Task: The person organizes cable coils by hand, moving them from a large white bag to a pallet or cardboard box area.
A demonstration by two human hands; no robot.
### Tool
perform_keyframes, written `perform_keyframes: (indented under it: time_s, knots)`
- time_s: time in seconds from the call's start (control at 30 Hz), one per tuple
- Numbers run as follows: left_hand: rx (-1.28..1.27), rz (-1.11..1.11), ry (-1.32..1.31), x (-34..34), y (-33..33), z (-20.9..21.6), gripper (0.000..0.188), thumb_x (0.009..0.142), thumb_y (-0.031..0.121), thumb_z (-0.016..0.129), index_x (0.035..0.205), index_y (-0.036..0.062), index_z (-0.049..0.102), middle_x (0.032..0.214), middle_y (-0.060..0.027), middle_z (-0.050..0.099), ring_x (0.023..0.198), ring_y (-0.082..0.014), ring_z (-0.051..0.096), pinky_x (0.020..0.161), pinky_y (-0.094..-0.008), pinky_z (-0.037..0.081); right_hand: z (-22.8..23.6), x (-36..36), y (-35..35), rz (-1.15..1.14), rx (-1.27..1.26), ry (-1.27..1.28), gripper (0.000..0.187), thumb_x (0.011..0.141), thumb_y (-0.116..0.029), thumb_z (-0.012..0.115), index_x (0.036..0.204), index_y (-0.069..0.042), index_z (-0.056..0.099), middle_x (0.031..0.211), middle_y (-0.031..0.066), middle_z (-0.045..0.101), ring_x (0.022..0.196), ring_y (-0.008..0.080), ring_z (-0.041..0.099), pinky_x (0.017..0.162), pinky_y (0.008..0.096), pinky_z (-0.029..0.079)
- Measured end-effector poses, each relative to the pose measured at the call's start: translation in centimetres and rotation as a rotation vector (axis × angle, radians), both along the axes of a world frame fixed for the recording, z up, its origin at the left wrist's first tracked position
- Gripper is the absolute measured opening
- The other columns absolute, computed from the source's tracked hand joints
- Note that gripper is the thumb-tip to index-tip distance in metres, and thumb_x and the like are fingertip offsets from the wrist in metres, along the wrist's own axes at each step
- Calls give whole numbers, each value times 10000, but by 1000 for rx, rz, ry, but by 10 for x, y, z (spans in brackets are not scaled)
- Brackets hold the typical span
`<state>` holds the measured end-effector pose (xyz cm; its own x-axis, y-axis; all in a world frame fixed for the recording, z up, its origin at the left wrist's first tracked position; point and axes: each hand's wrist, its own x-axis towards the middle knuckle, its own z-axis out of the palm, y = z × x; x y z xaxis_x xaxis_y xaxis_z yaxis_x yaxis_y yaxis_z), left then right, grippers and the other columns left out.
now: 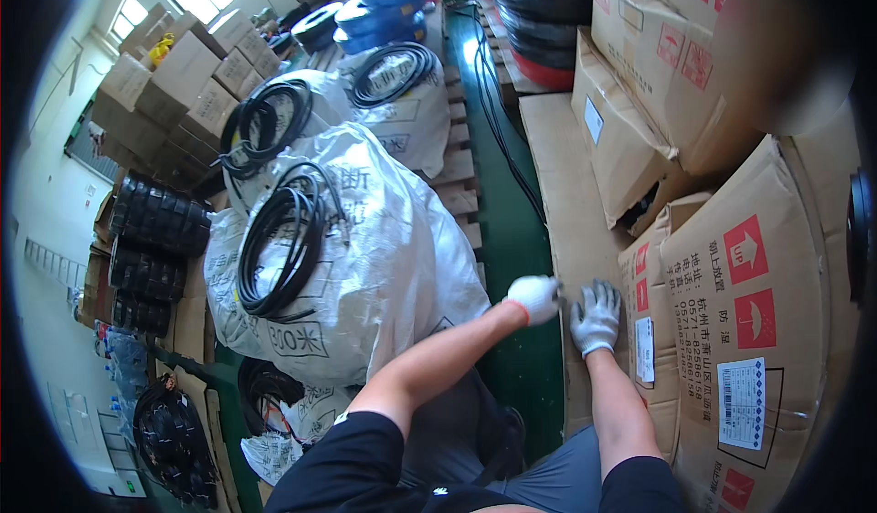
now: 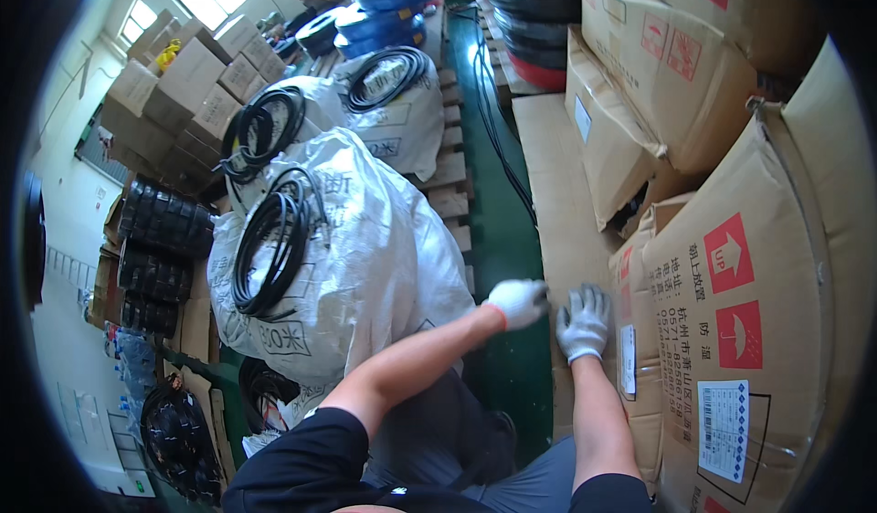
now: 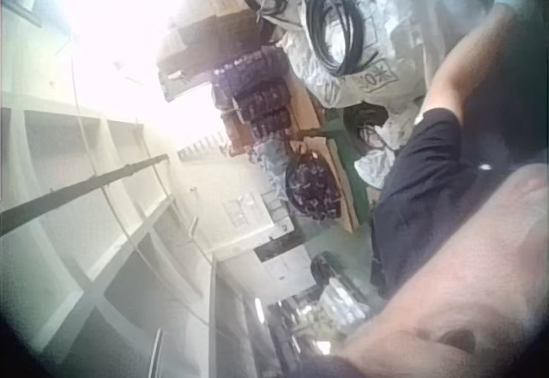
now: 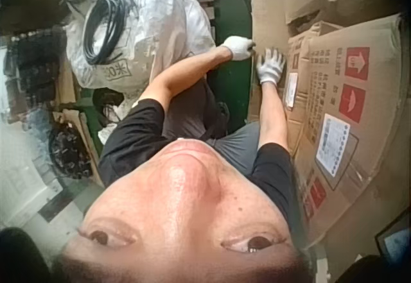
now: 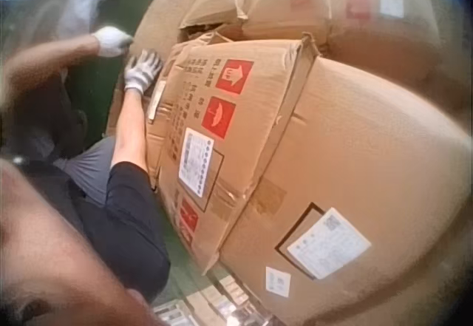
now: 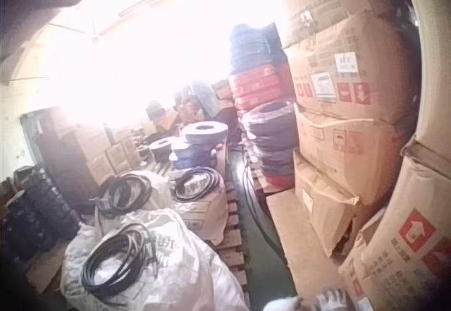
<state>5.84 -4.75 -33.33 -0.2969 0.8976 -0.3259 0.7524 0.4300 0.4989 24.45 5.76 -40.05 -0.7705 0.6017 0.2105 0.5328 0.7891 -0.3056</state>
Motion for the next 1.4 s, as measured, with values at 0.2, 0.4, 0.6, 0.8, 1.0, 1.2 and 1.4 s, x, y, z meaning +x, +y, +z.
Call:
perform_keyframes:
  time_s: [0.2, 0.4, 0.6, 0.8, 1.0, 1.2, 1.4]
  knots:
    - [104, 180, -87, 11, -70, 56, 514, 1060, 482, 623, 1383, 94, 722, 1271, -212, 779, 1176, -424, 740, 1031, -499, 581, 7, -9, -6, -20, -23, -21, 485, 964, -371, 690, 1375, -112, 666, 1575, 222, 565, 1521, 437, 456, 1307, 622, 298]
    - [59, 331, -131, -33, -70, 32, 472, 1049, 452, 625, 1273, 64, 773, 1201, -209, 800, 1144, -422, 752, 995, -494, 589, 10, -12, -10, -42, -27, -56, 481, 971, -370, 680, 1385, -126, 666, 1580, 207, 564, 1509, 431, 465, 1324, 622, 273]
    - [-40, 252, -95, -23, -50, 24, 489, 1049, 452, 629, 1314, 63, 763, 1236, -208, 795, 1164, -410, 750, 1014, -482, 583, 7, -9, -9, -32, -15, -33, 485, 958, -365, 696, 1377, -123, 667, 1559, 211, 577, 1496, 432, 472, 1310, 628, 286]
    - [-55, 181, -85, -18, -37, 26, 474, 1048, 460, 635, 1288, 74, 767, 1180, -201, 804, 1115, -410, 759, 978, -492, 590, 7, -8, -8, -32, -2, -10, 468, 964, -353, 697, 1369, -120, 665, 1552, 199, 584, 1489, 436, 475, 1295, 639, 304]
    - [-55, 177, -85, -20, -37, 18, 465, 1040, 462, 637, 1266, 80, 776, 1168, -206, 803, 1099, -414, 760, 968, -493, 591, 6, -9, -8, -31, -6, -30, 478, 971, -351, 688, 1392, -128, 658, 1555, 202, 584, 1483, 443, 479, 1285, 644, 316]
    - [-32, 172, -101, -19, -35, 14, 452, 1047, 462, 631, 1208, 69, 787, 1143, -217, 801, 1081, -430, 760, 958, -510, 590, 6, -9, -9, -36, -5, -42, 495, 962, -356, 698, 1399, -127, 661, 1556, 208, 587, 1475, 453, 488, 1281, 633, 327]
    - [-29, 170, -106, -18, -34, 9, 451, 1042, 468, 634, 1193, 73, 788, 1145, -208, 803, 1084, -430, 759, 948, -509, 589, 6, -9, -8, -27, 22, -21, 491, 960, -347, 699, 1392, -116, 664, 1562, 214, 582, 1484, 450, 485, 1291, 624, 322]
